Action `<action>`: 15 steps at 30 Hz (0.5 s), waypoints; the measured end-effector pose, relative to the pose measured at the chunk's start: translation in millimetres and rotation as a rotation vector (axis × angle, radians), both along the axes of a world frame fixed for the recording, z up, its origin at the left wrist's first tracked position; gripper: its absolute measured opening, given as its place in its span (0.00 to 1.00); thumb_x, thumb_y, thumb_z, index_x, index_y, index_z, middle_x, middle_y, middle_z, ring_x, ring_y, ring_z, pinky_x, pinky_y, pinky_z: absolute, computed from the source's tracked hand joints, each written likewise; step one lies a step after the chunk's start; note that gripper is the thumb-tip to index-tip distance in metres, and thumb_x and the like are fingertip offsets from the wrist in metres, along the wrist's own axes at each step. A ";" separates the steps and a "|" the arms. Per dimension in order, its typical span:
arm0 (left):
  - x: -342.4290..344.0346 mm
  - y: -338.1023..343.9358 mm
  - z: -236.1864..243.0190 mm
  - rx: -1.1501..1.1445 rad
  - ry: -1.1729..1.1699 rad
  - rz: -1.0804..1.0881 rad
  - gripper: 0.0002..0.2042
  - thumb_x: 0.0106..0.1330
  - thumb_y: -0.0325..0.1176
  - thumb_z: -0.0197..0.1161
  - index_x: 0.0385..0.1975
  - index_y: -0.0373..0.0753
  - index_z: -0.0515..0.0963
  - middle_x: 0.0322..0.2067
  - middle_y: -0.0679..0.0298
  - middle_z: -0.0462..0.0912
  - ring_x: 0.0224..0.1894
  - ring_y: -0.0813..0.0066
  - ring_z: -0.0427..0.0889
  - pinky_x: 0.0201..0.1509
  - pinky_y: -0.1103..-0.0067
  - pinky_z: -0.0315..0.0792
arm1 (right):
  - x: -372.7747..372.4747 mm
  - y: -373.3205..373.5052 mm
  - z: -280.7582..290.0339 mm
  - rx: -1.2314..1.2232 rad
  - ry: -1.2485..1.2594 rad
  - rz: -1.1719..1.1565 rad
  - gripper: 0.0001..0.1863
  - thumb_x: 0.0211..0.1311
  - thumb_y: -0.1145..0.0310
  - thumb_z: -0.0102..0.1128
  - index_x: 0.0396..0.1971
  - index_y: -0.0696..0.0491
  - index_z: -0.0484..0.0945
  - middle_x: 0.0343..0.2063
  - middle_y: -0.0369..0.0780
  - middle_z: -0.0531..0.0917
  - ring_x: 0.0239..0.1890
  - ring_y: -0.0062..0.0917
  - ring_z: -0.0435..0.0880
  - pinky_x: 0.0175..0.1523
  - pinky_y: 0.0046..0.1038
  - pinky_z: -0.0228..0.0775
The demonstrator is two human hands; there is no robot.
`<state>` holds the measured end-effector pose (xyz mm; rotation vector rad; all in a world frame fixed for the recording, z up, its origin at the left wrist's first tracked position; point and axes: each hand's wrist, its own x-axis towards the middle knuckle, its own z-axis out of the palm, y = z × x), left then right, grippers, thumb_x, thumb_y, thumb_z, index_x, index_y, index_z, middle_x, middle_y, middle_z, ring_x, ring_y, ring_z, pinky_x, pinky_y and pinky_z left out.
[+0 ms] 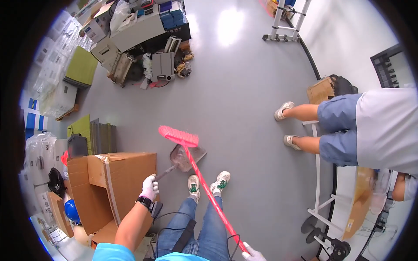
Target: The person sweeps the floor with a broom and dustpan and picks up a glove and places it on a ladder. The person also moves a keyboard and other items into a cardboard box and adjusts a large white board in a corner.
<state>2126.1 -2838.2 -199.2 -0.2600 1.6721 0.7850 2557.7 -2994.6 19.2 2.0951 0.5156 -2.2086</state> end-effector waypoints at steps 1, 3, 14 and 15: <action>2.9 -3.3 4.0 -0.002 0.017 0.029 0.14 0.59 0.34 0.45 0.45 0.46 0.67 0.12 0.74 0.58 0.09 0.85 0.53 0.10 0.85 0.47 | 4.6 12.0 0.1 0.039 -0.045 0.108 0.26 0.60 0.62 0.48 0.60 0.38 0.58 0.17 0.28 0.68 0.13 0.10 0.60 0.17 0.15 0.57; 2.5 -14.2 5.2 0.029 -0.021 0.142 0.11 0.59 0.35 0.46 0.42 0.48 0.68 0.12 0.74 0.58 0.09 0.84 0.52 0.10 0.84 0.46 | 24.6 33.4 -50.9 0.295 -0.154 0.517 0.29 0.59 0.60 0.49 0.61 0.41 0.54 0.22 0.39 0.77 0.16 0.17 0.71 0.26 0.24 0.70; 0.8 -14.7 2.9 0.108 -0.159 0.639 0.05 0.58 0.38 0.53 0.27 0.49 0.64 0.10 0.76 0.56 0.07 0.86 0.50 0.09 0.85 0.43 | -105.6 299.9 -218.7 0.799 -0.255 1.047 0.26 0.59 0.59 0.45 0.58 0.38 0.56 0.28 0.52 0.77 0.33 0.46 0.77 0.38 0.42 0.68; 1.3 -14.1 -1.2 0.099 -0.160 0.665 0.05 0.58 0.38 0.52 0.27 0.49 0.64 0.10 0.76 0.56 0.07 0.85 0.50 0.09 0.85 0.43 | -110.5 302.5 -225.2 0.776 -0.271 1.075 0.25 0.59 0.59 0.45 0.58 0.38 0.56 0.28 0.52 0.77 0.33 0.46 0.77 0.38 0.41 0.68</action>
